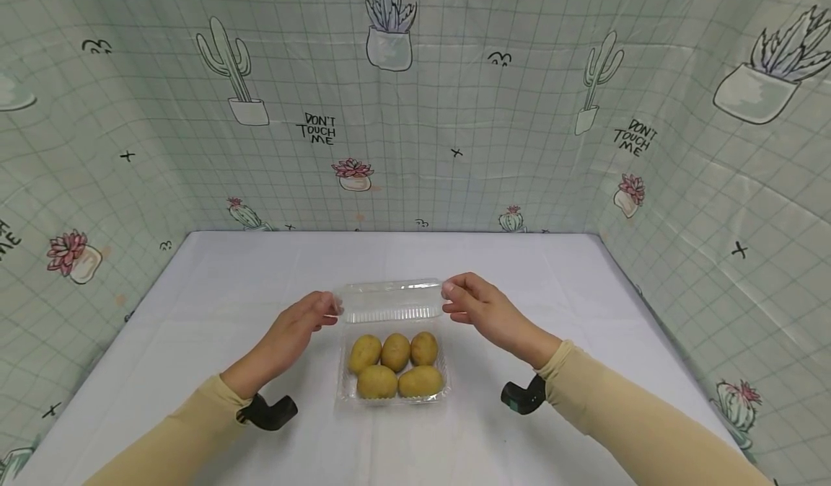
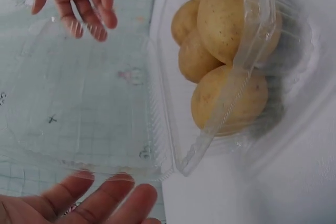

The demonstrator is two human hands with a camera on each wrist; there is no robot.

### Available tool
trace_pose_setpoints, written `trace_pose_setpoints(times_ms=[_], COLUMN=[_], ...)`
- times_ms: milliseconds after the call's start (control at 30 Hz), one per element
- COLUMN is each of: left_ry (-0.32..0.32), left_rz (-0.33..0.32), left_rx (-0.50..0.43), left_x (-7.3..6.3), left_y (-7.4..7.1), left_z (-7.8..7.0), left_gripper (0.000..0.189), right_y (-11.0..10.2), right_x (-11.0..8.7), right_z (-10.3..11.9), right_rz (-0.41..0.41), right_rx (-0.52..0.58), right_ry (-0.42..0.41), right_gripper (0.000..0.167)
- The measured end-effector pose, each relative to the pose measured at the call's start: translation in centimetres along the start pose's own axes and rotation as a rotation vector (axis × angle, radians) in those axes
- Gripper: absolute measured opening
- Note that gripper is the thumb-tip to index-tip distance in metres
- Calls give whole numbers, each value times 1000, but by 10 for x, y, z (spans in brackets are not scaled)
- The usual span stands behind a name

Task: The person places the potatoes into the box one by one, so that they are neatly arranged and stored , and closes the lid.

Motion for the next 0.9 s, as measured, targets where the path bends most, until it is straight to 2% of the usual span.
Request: trace_pose_setpoints(times_ms=[267, 667, 900], left_ry=[-74, -76, -75], left_rz=[7, 57, 124], left_rx=[69, 77, 51], left_x=[-5, -13, -20], left_y=[3, 9, 13], left_z=[-4, -4, -3], left_gripper=[63, 51, 53], right_y=[3, 8, 10], right_x=[-3, -14, -22], right_z=[-2, -4, -4], right_rz=[-18, 14, 11], right_rx=[-10, -50, -165], right_ry=[36, 41, 67], right_gripper=[51, 42, 45])
Point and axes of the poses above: each hand's wrist, its own x-axis towards the middle knuckle, its own y-axis out of the palm, z = x × y, the point moved 5 cm from there along x, towards the middle knuckle, and after that the axes turned 8 degrees about z, right-handed, at the moved point
